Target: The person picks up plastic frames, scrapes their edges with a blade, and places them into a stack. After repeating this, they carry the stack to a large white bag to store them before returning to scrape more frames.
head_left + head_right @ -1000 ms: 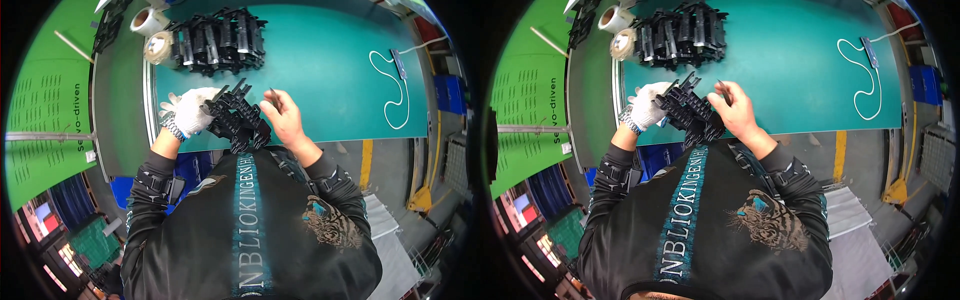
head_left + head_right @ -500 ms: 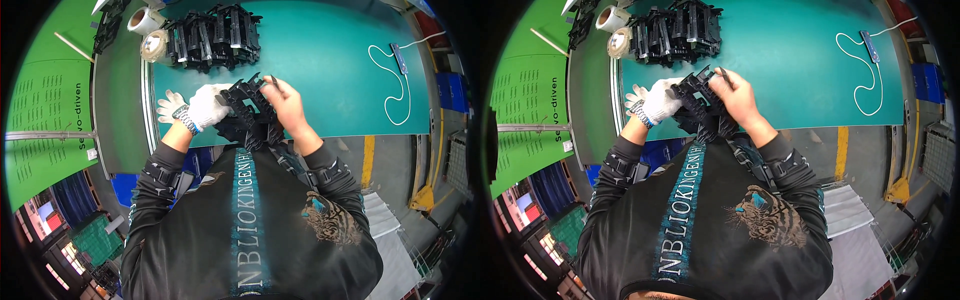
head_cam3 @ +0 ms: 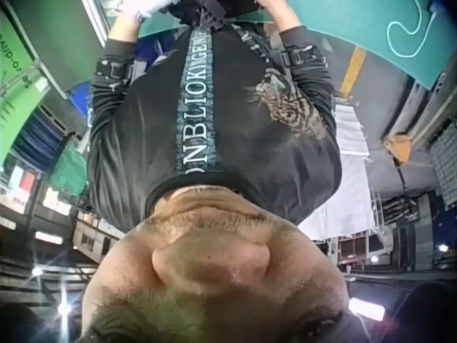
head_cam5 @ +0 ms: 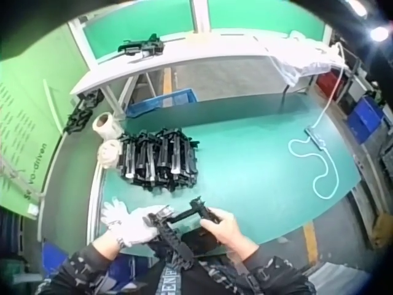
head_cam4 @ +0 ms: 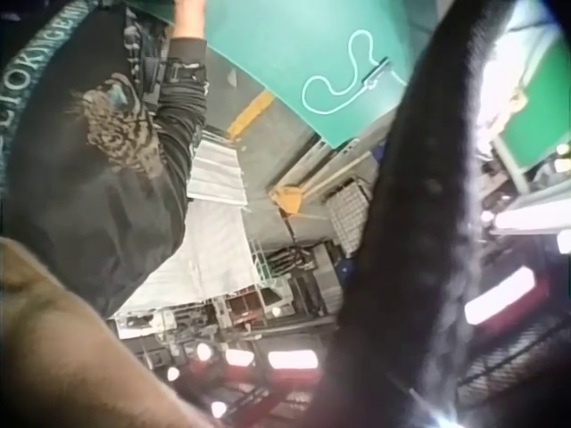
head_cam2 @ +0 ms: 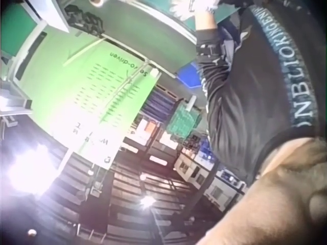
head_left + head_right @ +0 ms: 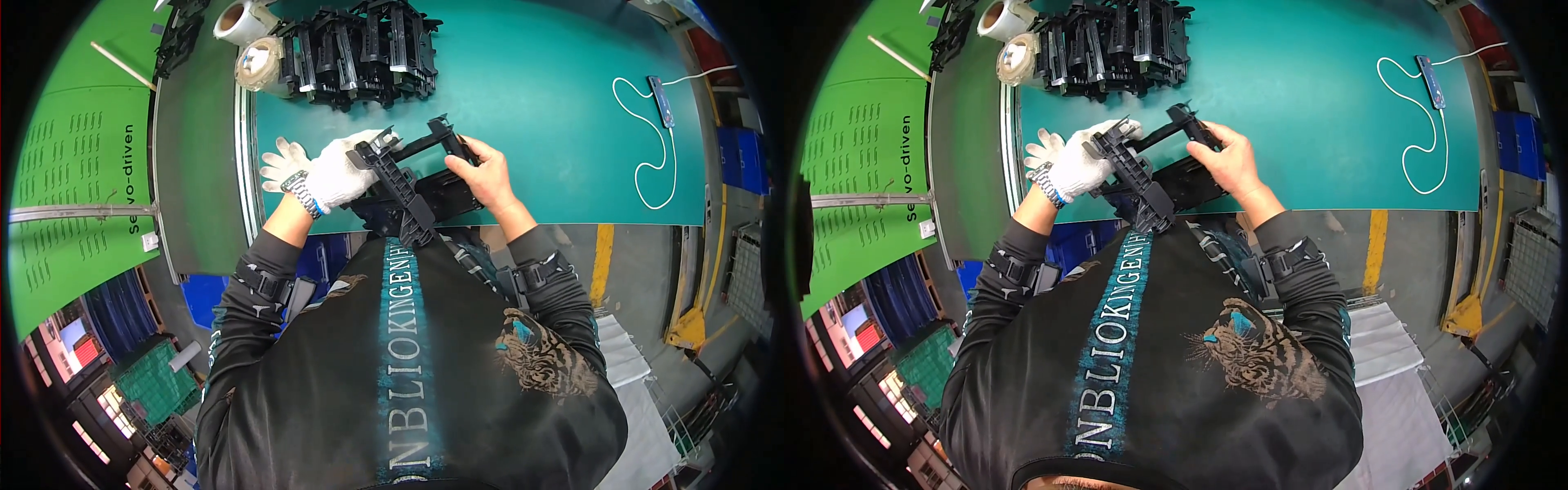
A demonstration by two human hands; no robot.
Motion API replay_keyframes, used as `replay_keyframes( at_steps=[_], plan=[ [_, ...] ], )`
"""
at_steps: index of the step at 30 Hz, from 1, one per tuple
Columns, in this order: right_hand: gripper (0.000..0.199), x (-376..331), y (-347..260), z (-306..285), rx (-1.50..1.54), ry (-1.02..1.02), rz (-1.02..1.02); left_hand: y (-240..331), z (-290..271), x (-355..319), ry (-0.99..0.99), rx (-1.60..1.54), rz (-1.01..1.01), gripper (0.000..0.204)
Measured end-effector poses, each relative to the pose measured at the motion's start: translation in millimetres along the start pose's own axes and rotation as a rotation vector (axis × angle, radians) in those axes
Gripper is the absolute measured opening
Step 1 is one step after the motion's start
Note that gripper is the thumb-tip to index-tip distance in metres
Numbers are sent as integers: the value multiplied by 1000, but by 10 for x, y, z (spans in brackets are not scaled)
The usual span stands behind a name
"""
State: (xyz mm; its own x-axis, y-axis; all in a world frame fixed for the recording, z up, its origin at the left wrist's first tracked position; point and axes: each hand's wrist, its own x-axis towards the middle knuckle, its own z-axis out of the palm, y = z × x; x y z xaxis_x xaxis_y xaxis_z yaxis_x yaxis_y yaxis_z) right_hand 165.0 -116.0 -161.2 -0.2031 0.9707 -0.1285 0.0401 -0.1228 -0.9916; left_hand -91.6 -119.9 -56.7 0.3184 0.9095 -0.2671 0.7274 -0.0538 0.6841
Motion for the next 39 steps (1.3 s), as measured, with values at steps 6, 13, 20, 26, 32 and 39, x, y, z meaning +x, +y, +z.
replay_keyframes(
  at_steps=[6,13,20,26,32,39],
  plan=[
    [44,160,474,-305,-334,35,192,-124,46,-56,61,-161,23,32],
    [36,172,409,-379,-563,231,-65,61,27,-98,78,-147,6,28],
    [29,-178,-630,314,-87,-181,-228,70,80,-91,153,-84,41,26],
    [26,-187,-698,365,-27,-179,-204,168,45,-90,119,-84,-10,27],
    [27,-60,-496,263,-287,-64,-28,144,86,-75,134,-181,29,25],
    [26,-115,-633,235,-158,-189,-177,209,83,-33,89,-139,-31,22]
  ],
)
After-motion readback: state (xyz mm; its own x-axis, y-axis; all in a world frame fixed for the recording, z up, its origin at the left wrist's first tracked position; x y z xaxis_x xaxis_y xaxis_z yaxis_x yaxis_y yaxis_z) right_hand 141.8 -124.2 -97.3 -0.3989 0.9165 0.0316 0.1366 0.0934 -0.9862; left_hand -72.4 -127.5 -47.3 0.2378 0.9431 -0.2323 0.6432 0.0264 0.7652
